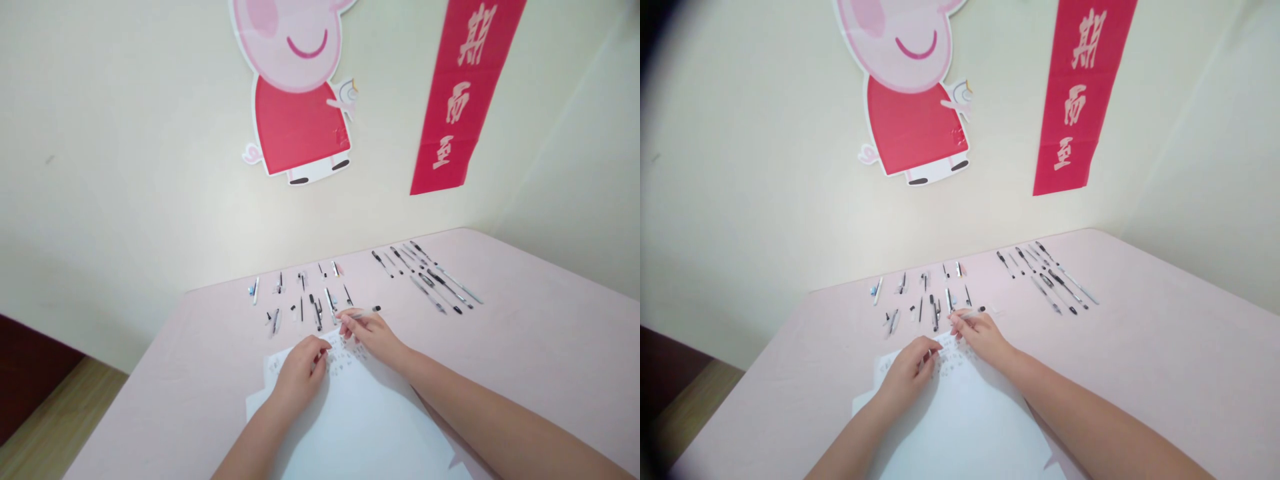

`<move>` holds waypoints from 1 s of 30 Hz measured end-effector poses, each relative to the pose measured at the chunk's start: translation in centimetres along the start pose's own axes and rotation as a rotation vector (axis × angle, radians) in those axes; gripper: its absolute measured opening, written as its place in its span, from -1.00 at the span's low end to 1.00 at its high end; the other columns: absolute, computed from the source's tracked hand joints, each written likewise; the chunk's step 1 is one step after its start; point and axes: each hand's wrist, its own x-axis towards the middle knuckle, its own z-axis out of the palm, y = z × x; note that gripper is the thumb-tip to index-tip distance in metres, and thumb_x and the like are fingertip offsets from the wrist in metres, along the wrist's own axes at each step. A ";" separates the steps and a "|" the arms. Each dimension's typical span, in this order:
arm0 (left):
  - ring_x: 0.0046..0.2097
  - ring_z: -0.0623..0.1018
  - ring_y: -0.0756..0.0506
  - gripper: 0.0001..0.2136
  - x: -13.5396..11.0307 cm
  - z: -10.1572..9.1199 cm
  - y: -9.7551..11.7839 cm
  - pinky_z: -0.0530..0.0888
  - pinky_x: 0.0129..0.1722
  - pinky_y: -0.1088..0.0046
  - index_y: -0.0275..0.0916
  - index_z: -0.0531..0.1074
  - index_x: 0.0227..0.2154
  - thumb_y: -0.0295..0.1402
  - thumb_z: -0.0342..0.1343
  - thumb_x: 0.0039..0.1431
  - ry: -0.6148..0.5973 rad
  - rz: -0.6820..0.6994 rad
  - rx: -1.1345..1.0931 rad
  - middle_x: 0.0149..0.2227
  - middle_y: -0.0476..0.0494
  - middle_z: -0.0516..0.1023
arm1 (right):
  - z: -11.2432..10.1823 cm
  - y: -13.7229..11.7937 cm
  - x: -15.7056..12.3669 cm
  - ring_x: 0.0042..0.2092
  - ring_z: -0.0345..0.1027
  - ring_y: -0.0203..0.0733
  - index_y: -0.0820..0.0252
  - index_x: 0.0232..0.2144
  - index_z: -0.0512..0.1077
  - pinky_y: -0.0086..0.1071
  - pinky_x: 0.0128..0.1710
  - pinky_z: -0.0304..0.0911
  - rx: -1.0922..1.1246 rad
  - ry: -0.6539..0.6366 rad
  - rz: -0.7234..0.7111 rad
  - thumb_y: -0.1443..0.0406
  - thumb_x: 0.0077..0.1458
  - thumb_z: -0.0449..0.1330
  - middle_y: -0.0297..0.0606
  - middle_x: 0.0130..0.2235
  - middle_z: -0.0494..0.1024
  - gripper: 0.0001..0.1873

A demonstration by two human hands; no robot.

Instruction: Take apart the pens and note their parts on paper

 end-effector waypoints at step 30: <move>-0.32 0.42 -0.09 -0.61 -0.6 0.7 0.9 0.30 -0.32 0.42 -0.12 0.47 -0.19 -0.58 -0.10 -0.02 -0.315 0.239 0.249 -0.39 -0.10 0.42 | 0.2 1.8 -4.1 -0.55 0.14 -0.35 0.17 -0.55 0.31 -0.48 -0.53 0.04 -0.399 -0.089 0.042 0.38 -0.08 0.08 -0.43 -0.60 0.29 -0.94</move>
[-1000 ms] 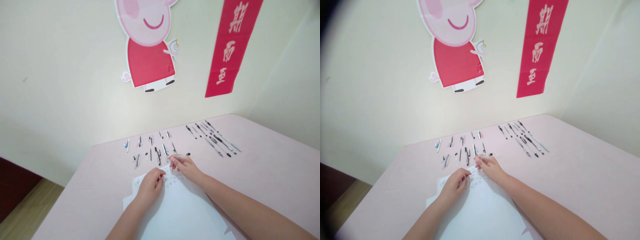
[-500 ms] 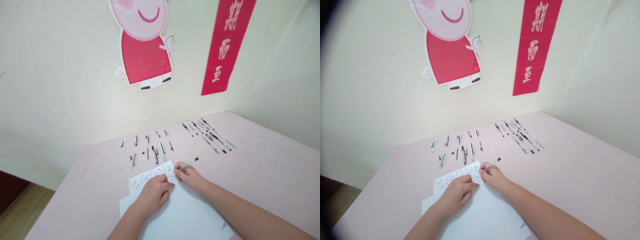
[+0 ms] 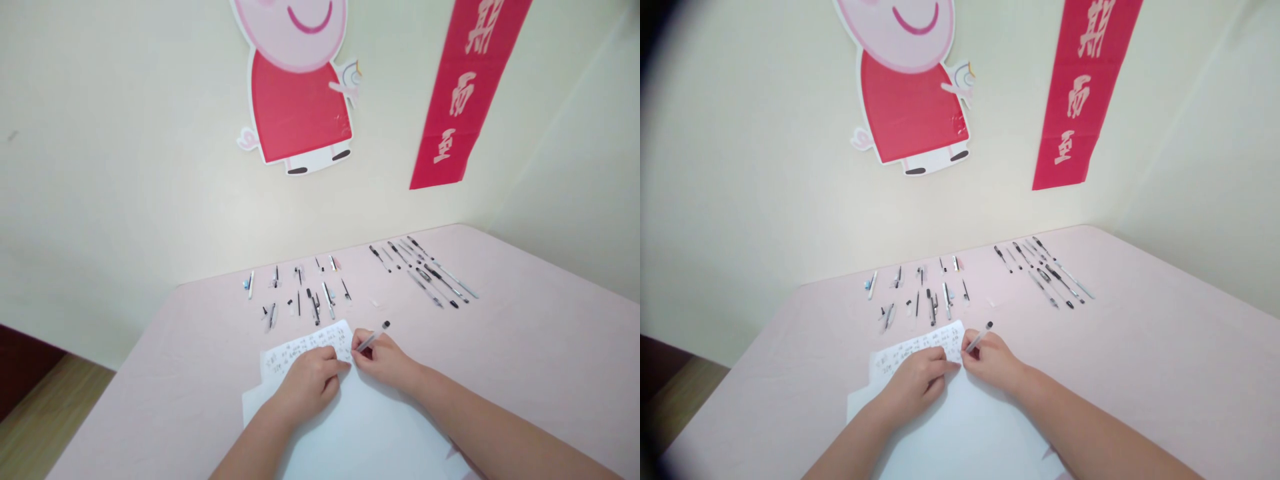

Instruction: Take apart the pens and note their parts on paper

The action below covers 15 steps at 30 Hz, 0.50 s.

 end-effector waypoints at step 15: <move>0.03 0.28 -0.24 -0.47 -0.4 -2.4 -2.2 0.19 0.02 0.26 -0.29 0.26 -0.01 -0.22 0.14 -0.09 0.038 -0.527 0.201 -0.04 -0.26 0.32 | -1.0 2.7 2.1 -0.29 0.37 -0.16 0.16 -0.27 0.41 -0.38 -0.29 0.19 0.246 0.249 0.029 0.17 0.10 -0.03 -0.28 -0.35 0.50 -0.71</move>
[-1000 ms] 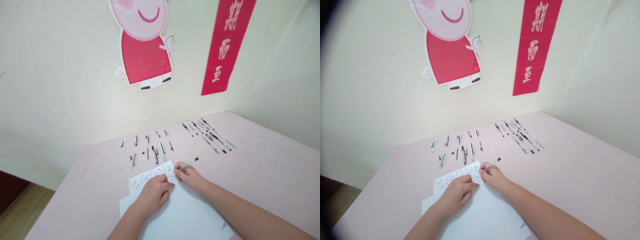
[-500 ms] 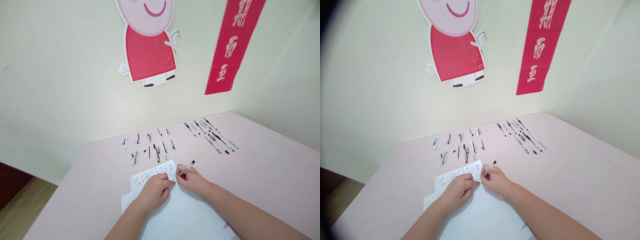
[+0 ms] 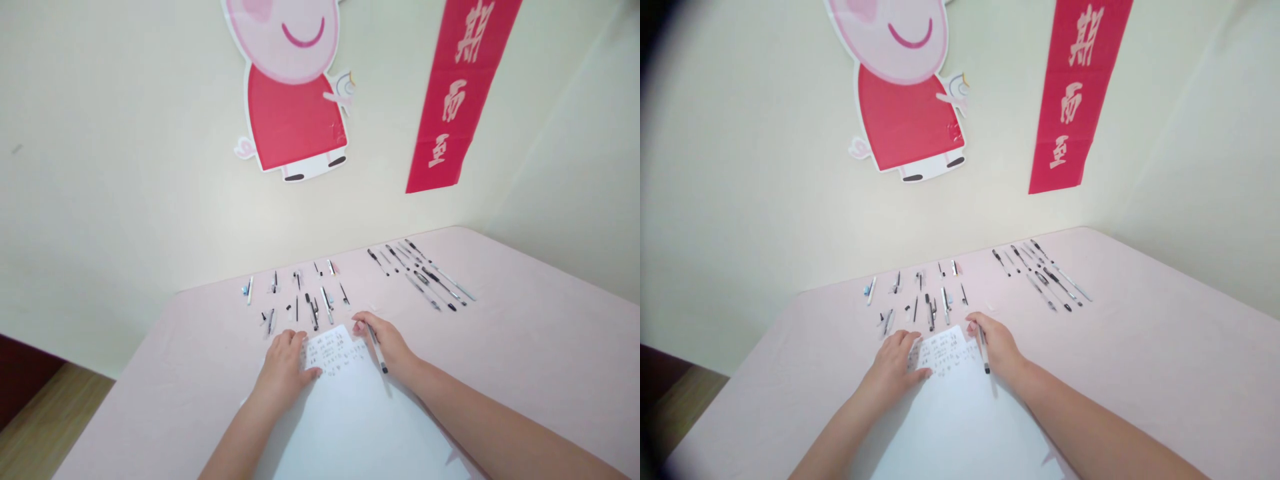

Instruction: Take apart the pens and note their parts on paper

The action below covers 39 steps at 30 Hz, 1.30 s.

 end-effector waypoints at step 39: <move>0.00 0.38 -0.11 -0.61 6.5 1.9 5.0 0.25 0.02 0.40 -0.18 0.33 -0.03 -0.50 0.02 0.03 -0.052 0.170 -0.237 -0.05 -0.16 0.42 | -6.0 -1.0 4.1 -0.49 0.25 -0.24 0.14 -0.34 0.25 -0.45 -0.50 -0.08 -0.790 -0.011 -0.090 0.24 0.10 0.02 -0.33 -0.53 0.42 -0.89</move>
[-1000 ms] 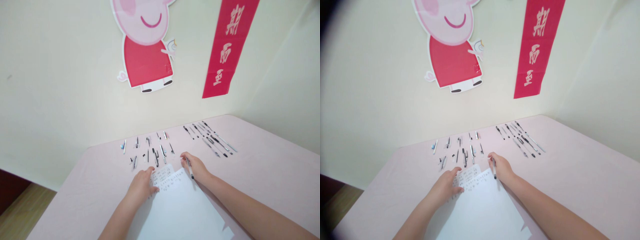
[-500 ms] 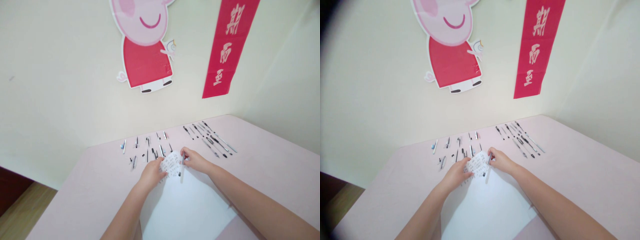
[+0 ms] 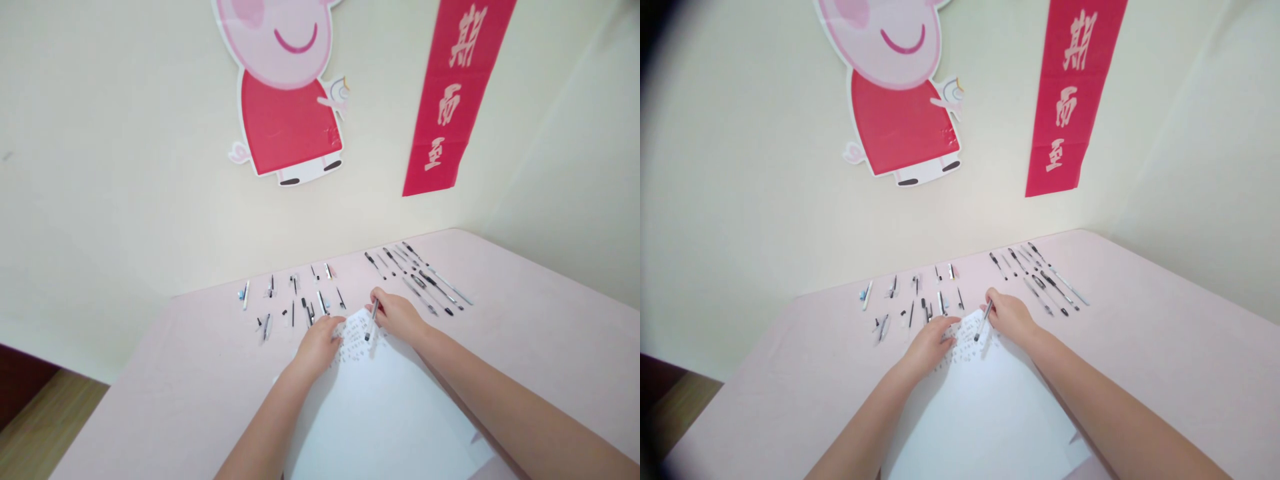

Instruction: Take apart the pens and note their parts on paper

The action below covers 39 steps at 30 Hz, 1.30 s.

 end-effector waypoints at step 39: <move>0.14 0.25 -0.25 -0.65 -6.7 1.3 -0.2 0.22 0.11 0.07 -0.19 0.34 0.01 -0.33 -0.10 0.17 0.033 0.150 0.262 0.13 -0.24 0.29 | 4.7 -5.3 -1.9 -0.48 0.20 -0.33 0.22 -0.49 0.36 -0.49 -0.46 0.11 0.706 -0.149 0.176 0.44 -0.11 0.02 -0.40 -0.55 0.36 -0.86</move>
